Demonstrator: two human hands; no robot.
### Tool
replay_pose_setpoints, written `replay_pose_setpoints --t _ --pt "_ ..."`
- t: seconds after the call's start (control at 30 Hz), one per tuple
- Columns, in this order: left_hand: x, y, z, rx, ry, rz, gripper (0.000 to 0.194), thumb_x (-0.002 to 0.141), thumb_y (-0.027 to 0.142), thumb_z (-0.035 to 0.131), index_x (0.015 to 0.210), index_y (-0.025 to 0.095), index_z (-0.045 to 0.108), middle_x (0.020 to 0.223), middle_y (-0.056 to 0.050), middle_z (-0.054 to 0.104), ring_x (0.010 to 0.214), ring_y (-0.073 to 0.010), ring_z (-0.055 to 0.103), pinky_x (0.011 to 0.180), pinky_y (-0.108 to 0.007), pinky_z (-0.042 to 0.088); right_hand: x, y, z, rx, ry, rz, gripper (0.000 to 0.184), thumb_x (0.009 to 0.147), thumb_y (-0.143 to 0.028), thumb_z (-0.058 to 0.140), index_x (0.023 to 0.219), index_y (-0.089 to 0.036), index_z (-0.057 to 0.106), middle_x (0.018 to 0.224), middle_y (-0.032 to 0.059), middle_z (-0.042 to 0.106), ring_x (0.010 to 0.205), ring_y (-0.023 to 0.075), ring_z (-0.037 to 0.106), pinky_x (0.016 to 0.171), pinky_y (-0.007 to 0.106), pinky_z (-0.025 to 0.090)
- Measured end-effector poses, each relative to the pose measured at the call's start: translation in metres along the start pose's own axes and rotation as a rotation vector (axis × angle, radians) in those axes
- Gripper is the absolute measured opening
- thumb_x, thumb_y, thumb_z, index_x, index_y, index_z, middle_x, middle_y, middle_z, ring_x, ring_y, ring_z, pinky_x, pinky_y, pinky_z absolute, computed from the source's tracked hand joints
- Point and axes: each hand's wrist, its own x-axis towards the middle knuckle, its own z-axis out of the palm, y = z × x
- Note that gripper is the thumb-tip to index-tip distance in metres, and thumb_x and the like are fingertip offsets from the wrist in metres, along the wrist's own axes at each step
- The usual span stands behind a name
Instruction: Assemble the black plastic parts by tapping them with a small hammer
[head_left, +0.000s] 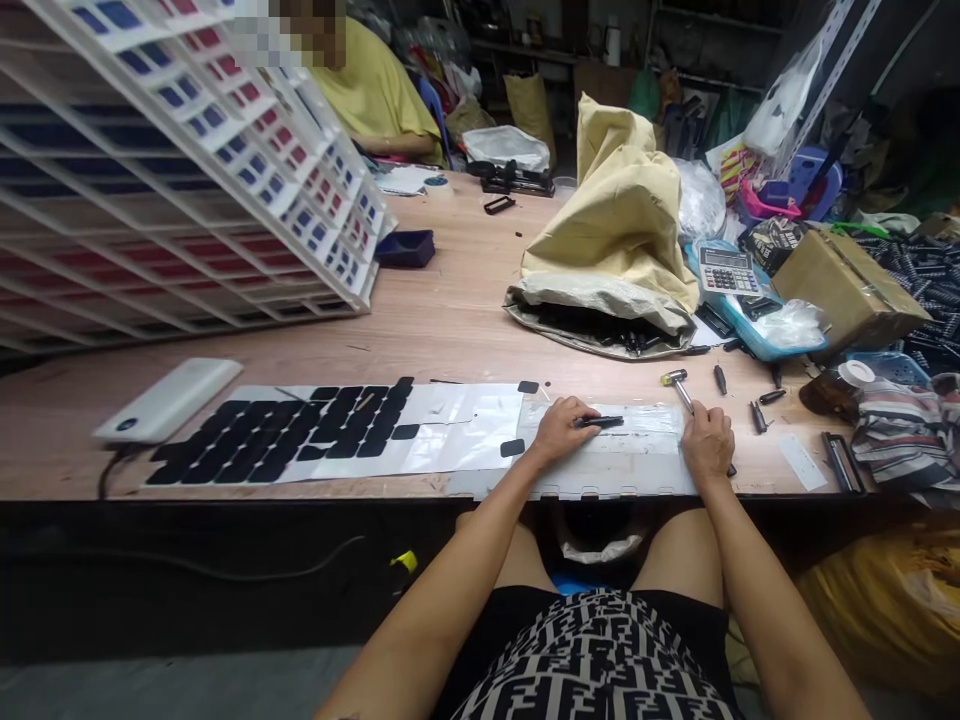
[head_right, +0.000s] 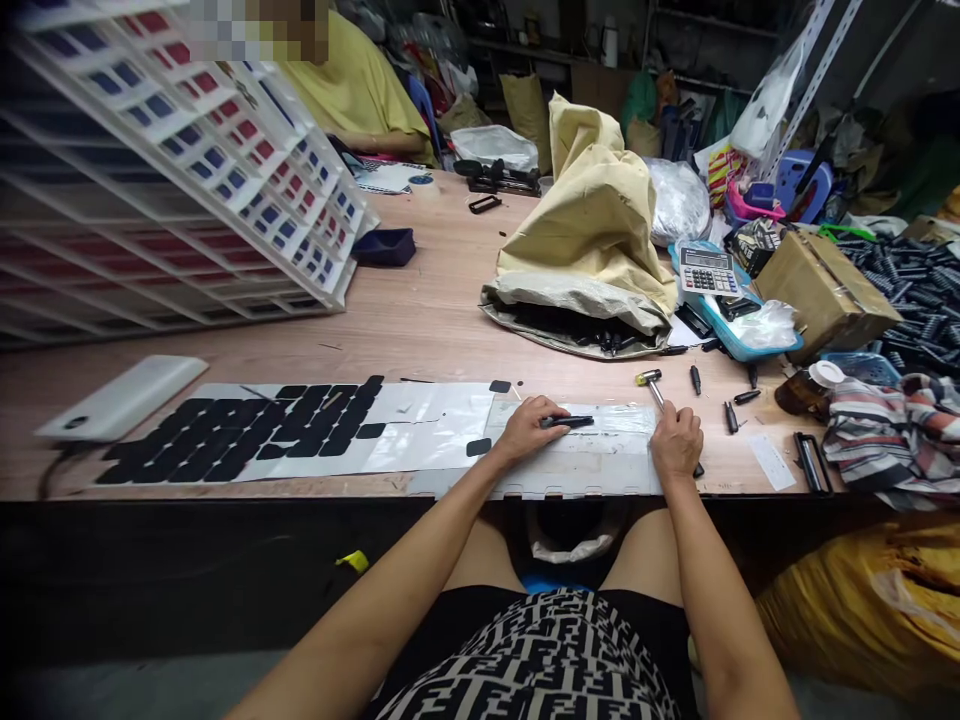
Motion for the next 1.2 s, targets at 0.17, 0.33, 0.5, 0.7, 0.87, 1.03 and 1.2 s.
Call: replay_pose_setpoints --t 0.17,0.33,0.5,0.7,0.87,1.03,1.2 --pt "0.001 -0.001 0.000 -0.044 0.015 0.009 0.025 0.078 0.028 0.077 0.103 0.023 0.076 0.097 -0.003 0.072 0.097 -0.0234 0.059 0.089 -0.038 0.048 0.002 0.003 -0.010 0.209 -0.042 0.064 0.035 0.095 -0.022 0.048 0.123 -0.019 0.070 0.095 0.0101 0.060 0.090 0.0235 0.052 0.075 0.033 0.040" --pt "0.003 -0.002 0.001 -0.040 0.008 0.015 0.019 0.077 0.026 0.078 0.096 0.023 0.077 0.093 -0.003 0.070 0.095 -0.0225 0.059 0.089 -0.037 0.047 -0.020 -0.020 -0.043 0.647 -0.055 0.011 0.037 0.097 -0.031 0.047 0.124 -0.019 0.070 0.104 0.0100 0.069 0.095 0.0224 0.063 0.087 0.035 0.051" --pt "0.004 -0.003 0.002 -0.052 0.011 -0.020 0.019 0.077 0.028 0.080 0.096 0.025 0.078 0.095 -0.002 0.066 0.097 -0.0220 0.059 0.090 -0.037 0.048 -0.051 -0.055 -0.069 0.870 -0.211 -0.147 0.033 0.099 -0.031 0.049 0.122 -0.021 0.071 0.106 0.0087 0.073 0.100 0.0210 0.068 0.092 0.035 0.055" --pt "0.004 0.000 0.002 -0.039 0.016 -0.046 0.013 0.078 0.029 0.079 0.091 0.027 0.078 0.095 -0.002 0.066 0.096 -0.0216 0.058 0.086 -0.036 0.048 -0.063 -0.070 -0.065 0.776 -0.232 -0.242 0.035 0.101 -0.029 0.045 0.125 -0.021 0.070 0.100 0.0087 0.072 0.095 0.0205 0.068 0.089 0.034 0.056" --pt "0.004 0.002 0.001 -0.045 0.024 -0.052 0.019 0.078 0.028 0.080 0.097 0.028 0.079 0.095 -0.002 0.067 0.097 -0.0220 0.057 0.086 -0.036 0.047 -0.064 -0.066 -0.064 0.730 -0.198 -0.208 0.035 0.101 -0.028 0.044 0.125 -0.021 0.069 0.100 0.0089 0.070 0.094 0.0203 0.068 0.087 0.033 0.055" --pt "0.003 0.002 0.002 -0.049 0.028 -0.057 0.019 0.078 0.028 0.079 0.096 0.028 0.080 0.094 -0.001 0.066 0.096 -0.0220 0.057 0.085 -0.036 0.047 -0.069 -0.061 -0.067 0.725 -0.185 -0.193 0.035 0.101 -0.027 0.044 0.124 -0.020 0.069 0.100 0.0090 0.070 0.095 0.0207 0.067 0.089 0.034 0.054" --pt "0.003 0.003 0.001 -0.032 0.015 -0.050 0.018 0.078 0.029 0.078 0.096 0.028 0.080 0.095 -0.002 0.067 0.097 -0.0230 0.058 0.085 -0.036 0.047 -0.066 -0.050 -0.061 0.705 -0.174 -0.146 0.034 0.100 -0.031 0.046 0.122 -0.021 0.070 0.103 0.0097 0.071 0.097 0.0223 0.067 0.090 0.036 0.054"
